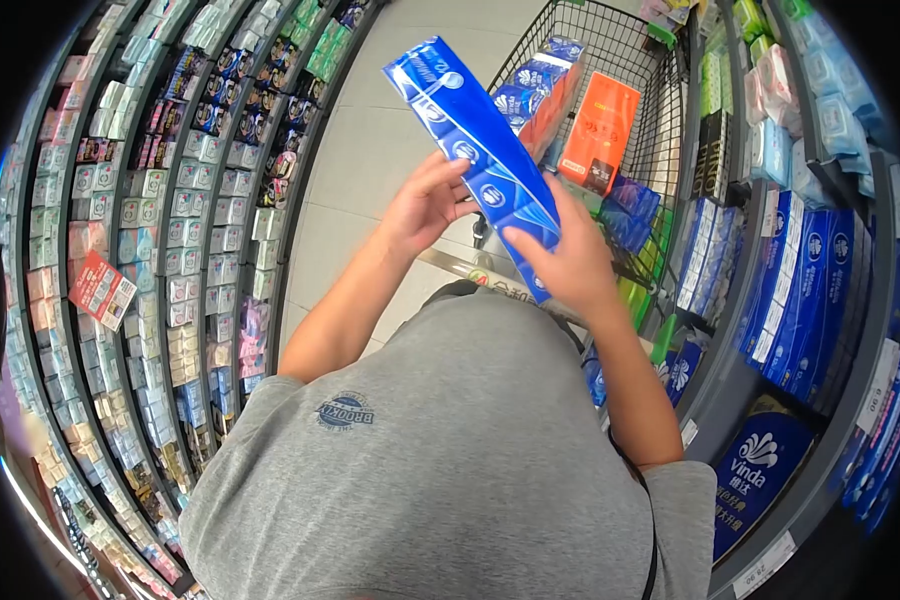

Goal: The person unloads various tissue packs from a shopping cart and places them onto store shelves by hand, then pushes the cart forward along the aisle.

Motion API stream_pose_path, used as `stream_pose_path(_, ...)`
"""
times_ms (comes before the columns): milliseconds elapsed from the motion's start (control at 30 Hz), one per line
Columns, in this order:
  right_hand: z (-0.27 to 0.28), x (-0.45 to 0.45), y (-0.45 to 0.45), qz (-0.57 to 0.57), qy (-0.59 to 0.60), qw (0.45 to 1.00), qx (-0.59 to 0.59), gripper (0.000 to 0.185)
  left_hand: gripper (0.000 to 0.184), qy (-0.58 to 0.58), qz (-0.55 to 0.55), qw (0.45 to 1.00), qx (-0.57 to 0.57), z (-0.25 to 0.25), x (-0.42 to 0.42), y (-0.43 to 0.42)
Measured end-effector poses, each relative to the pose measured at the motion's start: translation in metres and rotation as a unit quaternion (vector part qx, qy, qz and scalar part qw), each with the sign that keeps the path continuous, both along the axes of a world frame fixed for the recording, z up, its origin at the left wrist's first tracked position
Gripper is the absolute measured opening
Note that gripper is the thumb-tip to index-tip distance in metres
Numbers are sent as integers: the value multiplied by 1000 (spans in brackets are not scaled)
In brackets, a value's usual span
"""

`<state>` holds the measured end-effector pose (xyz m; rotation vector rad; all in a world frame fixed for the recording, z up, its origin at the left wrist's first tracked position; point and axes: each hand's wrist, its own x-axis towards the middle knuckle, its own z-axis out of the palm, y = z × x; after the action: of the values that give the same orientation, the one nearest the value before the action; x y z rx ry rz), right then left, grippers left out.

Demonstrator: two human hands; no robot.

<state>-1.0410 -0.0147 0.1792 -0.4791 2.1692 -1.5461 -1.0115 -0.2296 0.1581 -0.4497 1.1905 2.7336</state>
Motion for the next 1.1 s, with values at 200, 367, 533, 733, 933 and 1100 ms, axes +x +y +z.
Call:
stream_pose_path(200, -10, -11, -1, -62, 126, 989, -46, 91, 36, 16, -65, 997, 46, 10, -2, 19)
stream_pose_path(367, -13, -40, 50, -35, -319, 856, -406, 54, 38, 54, -171, 982, 57, 3, -9, 17)
stream_pose_path(533, 0, -34, 47, 42, -348, 756, -553, 71, 37, 37, -191, 980, 33, -7, -11, 22)
stream_pose_path(733, -18, -40, 55, -31, -320, 828, -459, 72, 38, 33, -186, 981, 53, -13, -11, 13)
stream_pose_path(933, -24, -44, 65, -48, -313, 823, -471, 74, 39, 23, -201, 978, 55, -23, -8, 5)
stream_pose_path(1100, -41, -52, 92, -132, -308, 854, -398, 41, 31, 8, -150, 868, -474, -91, -6, -9)
